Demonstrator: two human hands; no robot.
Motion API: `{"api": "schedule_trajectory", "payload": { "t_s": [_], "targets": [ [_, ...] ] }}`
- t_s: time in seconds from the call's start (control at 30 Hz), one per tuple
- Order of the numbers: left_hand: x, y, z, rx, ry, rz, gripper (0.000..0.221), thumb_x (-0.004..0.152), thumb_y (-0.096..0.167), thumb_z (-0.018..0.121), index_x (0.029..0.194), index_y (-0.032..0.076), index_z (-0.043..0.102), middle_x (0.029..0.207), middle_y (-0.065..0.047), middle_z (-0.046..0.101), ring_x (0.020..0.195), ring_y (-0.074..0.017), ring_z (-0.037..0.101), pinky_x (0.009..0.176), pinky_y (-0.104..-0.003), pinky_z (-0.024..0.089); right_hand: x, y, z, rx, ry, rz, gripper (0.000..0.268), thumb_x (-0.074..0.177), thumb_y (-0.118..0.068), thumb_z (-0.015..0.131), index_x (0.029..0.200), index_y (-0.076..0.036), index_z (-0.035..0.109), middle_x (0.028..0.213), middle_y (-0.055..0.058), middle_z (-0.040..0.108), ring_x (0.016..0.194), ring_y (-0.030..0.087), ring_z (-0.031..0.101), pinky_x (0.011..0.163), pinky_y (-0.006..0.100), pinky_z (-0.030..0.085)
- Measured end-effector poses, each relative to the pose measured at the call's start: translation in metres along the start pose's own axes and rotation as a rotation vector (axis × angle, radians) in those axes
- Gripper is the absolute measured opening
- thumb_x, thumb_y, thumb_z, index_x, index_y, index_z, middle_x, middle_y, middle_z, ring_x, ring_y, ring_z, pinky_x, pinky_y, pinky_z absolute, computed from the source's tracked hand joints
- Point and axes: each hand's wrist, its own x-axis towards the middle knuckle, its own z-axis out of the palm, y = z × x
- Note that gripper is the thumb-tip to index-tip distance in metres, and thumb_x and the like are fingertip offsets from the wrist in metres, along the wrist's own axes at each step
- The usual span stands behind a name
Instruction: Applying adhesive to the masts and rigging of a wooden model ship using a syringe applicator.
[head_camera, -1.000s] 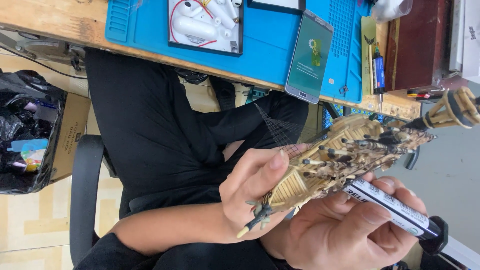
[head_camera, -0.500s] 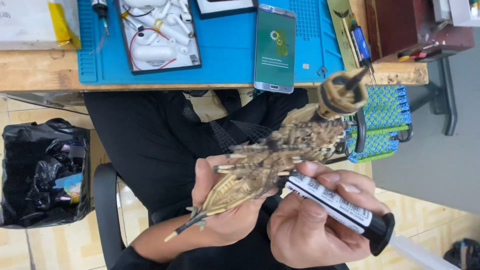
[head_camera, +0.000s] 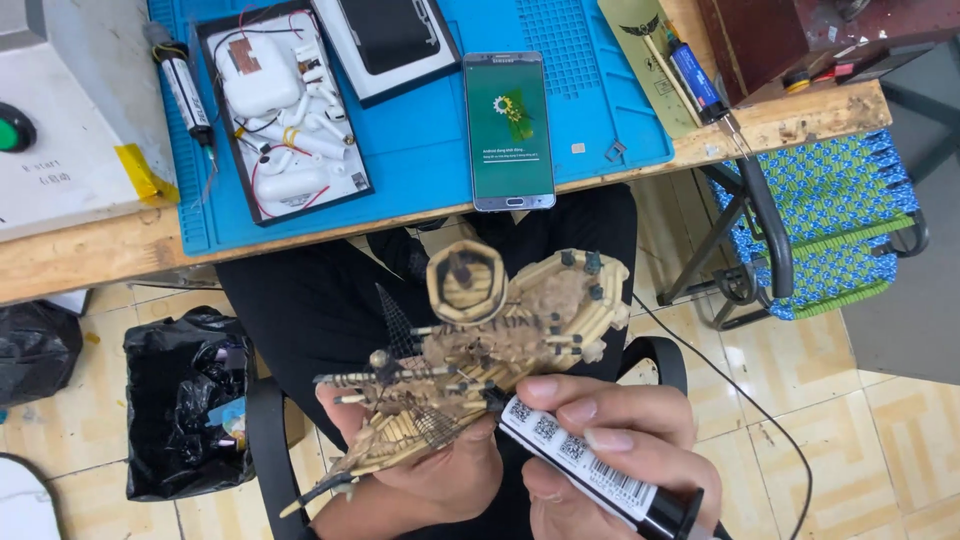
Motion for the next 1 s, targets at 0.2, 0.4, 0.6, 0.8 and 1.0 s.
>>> {"api": "schedule_trajectory", "payload": {
  "t_s": [0.2,0.4,0.6,0.8,1.0],
  "targets": [
    [-0.043,0.022,-0.045,-0.088,-0.027,-0.049,0.114,0.095,0.036,0.079,0.178,0.012,0.004,0.185,-0.019,0.003,0.173,-0.0322,0.012,0.145,-0.058,0.016,0.001,-0.005,-0.002,-0.006,0.029,0.033,0.041,0.088,0.002,0.080,0.122,-0.010,0.060,0.111,0.015,0.066,0.105,0.034,0.086,0.098,0.042,0.083],
    [-0.060,0.039,-0.065,-0.288,-0.073,-0.061,0.111,0.095,0.028,0.081,0.177,0.015,0.009,0.179,-0.017,0.013,0.168,-0.0313,0.020,0.142,-0.056,0.021,0.000,-0.009,-0.014,-0.035,0.021,0.126,0.040,0.086,0.004,0.080,0.120,-0.006,0.062,0.112,0.017,0.072,0.108,0.034,0.087,0.096,0.036,0.082],
    [-0.053,0.028,-0.060,-0.469,-0.110,-0.085,0.109,0.095,0.020,0.084,0.177,0.019,0.014,0.172,-0.016,0.023,0.162,-0.0304,0.029,0.138,-0.055,0.027,-0.003,-0.011,-0.033,-0.102,-0.157,0.159,0.050,0.085,-0.003,0.088,0.127,-0.011,0.062,0.122,0.013,0.072,0.120,0.032,0.086,0.105,0.037,0.083],
    [-0.019,0.027,-0.040,-0.642,-0.124,-0.135,0.108,0.094,0.012,0.087,0.177,0.022,0.019,0.166,-0.015,0.034,0.157,-0.0295,0.037,0.135,-0.053,0.033,-0.006,0.001,-0.014,-0.029,-0.019,0.034,0.047,0.094,-0.011,0.082,0.131,-0.016,0.054,0.116,0.012,0.071,0.107,0.031,0.084,0.101,0.036,0.079],
    [0.001,0.005,-0.020,-0.845,-0.137,-0.163,0.108,0.094,0.004,0.090,0.177,0.025,0.024,0.159,-0.014,0.044,0.151,-0.0286,0.046,0.132,-0.052,0.038,-0.008,0.003,-0.017,-0.140,-0.007,0.022,0.047,0.093,-0.016,0.084,0.128,-0.018,0.053,0.115,0.008,0.070,0.104,0.027,0.083,0.099,0.033,0.081]
  ]
}}
